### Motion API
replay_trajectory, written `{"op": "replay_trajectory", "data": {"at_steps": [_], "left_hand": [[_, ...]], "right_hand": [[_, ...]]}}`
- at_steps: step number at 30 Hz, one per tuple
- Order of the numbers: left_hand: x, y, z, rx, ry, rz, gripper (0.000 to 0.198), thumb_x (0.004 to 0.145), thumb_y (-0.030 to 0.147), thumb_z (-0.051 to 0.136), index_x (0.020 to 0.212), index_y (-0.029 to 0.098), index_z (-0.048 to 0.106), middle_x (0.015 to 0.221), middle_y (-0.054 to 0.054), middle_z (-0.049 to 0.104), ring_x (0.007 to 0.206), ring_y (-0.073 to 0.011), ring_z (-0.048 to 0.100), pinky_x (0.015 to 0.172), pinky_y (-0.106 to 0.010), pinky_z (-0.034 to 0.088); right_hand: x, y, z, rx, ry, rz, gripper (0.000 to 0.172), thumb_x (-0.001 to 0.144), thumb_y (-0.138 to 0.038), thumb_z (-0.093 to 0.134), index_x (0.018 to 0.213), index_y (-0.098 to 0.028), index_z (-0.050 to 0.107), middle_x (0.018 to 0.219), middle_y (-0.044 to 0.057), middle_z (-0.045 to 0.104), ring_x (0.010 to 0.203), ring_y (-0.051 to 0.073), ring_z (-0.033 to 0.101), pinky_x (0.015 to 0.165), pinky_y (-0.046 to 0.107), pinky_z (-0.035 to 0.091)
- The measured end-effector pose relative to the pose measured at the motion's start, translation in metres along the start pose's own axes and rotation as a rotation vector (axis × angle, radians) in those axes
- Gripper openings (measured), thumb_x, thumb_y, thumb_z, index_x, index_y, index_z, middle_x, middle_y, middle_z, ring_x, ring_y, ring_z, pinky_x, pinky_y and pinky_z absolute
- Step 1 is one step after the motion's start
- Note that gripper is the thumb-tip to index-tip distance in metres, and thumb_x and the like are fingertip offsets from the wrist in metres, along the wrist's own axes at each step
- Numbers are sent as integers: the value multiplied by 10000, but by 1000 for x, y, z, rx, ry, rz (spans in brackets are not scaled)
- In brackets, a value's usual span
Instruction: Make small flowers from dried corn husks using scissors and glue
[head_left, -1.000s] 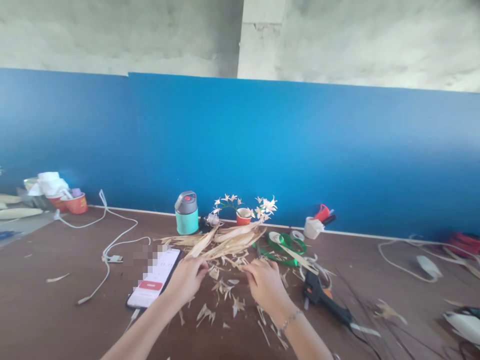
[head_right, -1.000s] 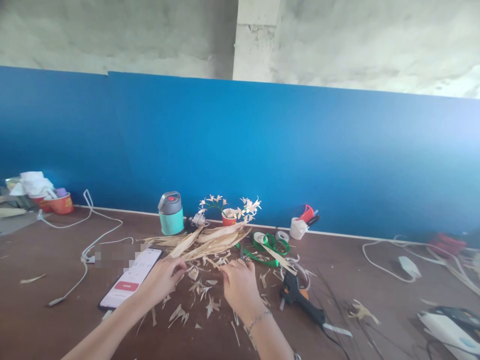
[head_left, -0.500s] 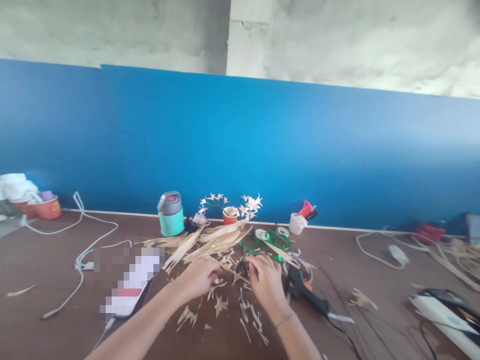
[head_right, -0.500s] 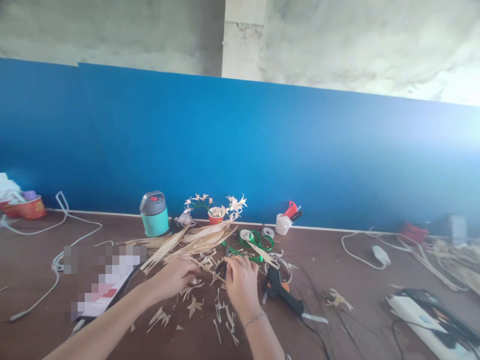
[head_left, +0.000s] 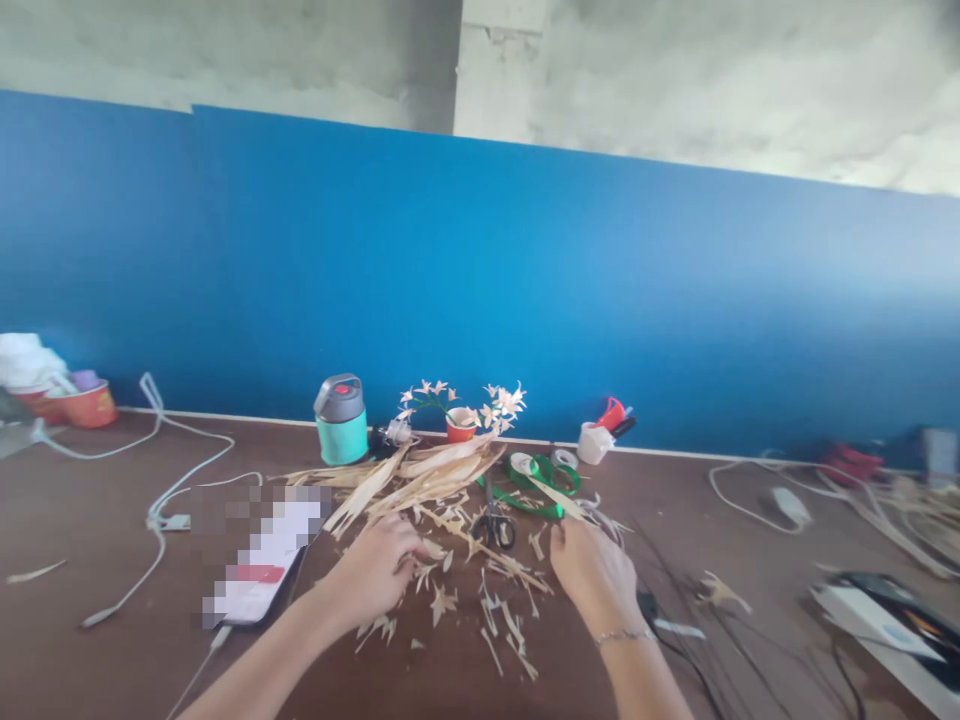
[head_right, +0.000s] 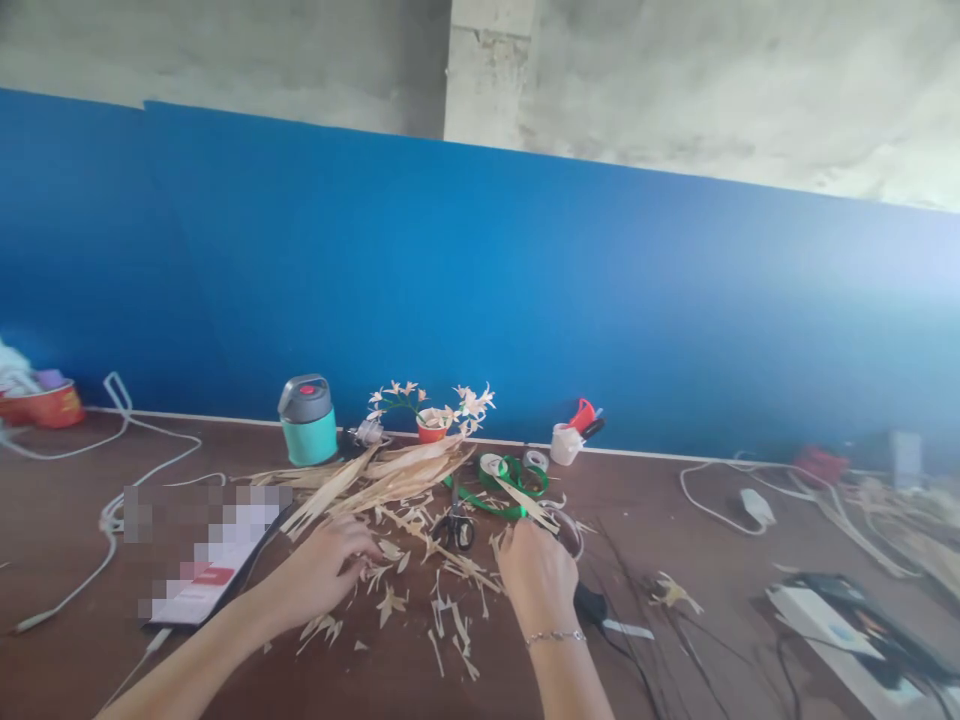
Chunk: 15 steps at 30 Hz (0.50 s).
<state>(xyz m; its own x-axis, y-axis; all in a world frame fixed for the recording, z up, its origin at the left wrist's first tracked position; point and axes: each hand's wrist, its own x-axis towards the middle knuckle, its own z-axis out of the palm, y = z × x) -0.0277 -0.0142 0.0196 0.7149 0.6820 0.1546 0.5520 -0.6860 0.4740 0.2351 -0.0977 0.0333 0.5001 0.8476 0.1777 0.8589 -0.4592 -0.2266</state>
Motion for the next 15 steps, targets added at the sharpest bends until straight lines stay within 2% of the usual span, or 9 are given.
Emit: {"op": "replay_trajectory", "data": {"at_steps": [3,5,7,9,11,15], "left_hand": [[-4,1,-3,-19,-19,-20,314,717,62,465,850,234,690,860,-28,671,897,-202,564,851,-343,396],[-5,-1,-1,-21,-26,7,303,695,70,503,868,243,682,891,-26,665,920,-210,551,854,-347,390],[-5,-4,2,-38,-21,29,281,697,105,558,915,247,665,958,-31,651,959,-218,538,867,-354,381],[-5,-6,6,-39,-18,39,187,738,151,572,876,244,657,936,-28,650,959,-220,535,874,-364,370],[-4,-7,8,-32,-25,45,104,784,193,559,807,237,650,883,-24,650,931,-217,539,856,-365,371],[-3,-9,8,-20,-20,46,133,809,200,544,720,220,641,819,-23,645,889,-208,544,810,-345,381]], "right_hand": [[2,-10,-8,-94,-167,121,314,846,-246,366,843,-176,672,859,154,691,775,282,657,635,366,445],[3,-13,-12,-75,-126,124,312,854,-239,358,942,-201,655,908,119,691,837,262,644,668,342,444],[7,-12,-12,-75,-4,112,301,847,-234,386,1024,-214,629,953,97,683,899,244,619,714,318,435],[14,-8,-9,-128,78,89,278,822,-229,439,1017,-200,635,988,102,668,953,244,586,755,307,418],[24,-6,-6,-200,63,76,252,798,-239,480,973,-190,654,991,115,658,974,260,565,758,317,407],[48,-6,2,-296,-19,62,231,760,-196,517,923,-153,675,1006,154,646,985,279,554,758,349,383]]}}
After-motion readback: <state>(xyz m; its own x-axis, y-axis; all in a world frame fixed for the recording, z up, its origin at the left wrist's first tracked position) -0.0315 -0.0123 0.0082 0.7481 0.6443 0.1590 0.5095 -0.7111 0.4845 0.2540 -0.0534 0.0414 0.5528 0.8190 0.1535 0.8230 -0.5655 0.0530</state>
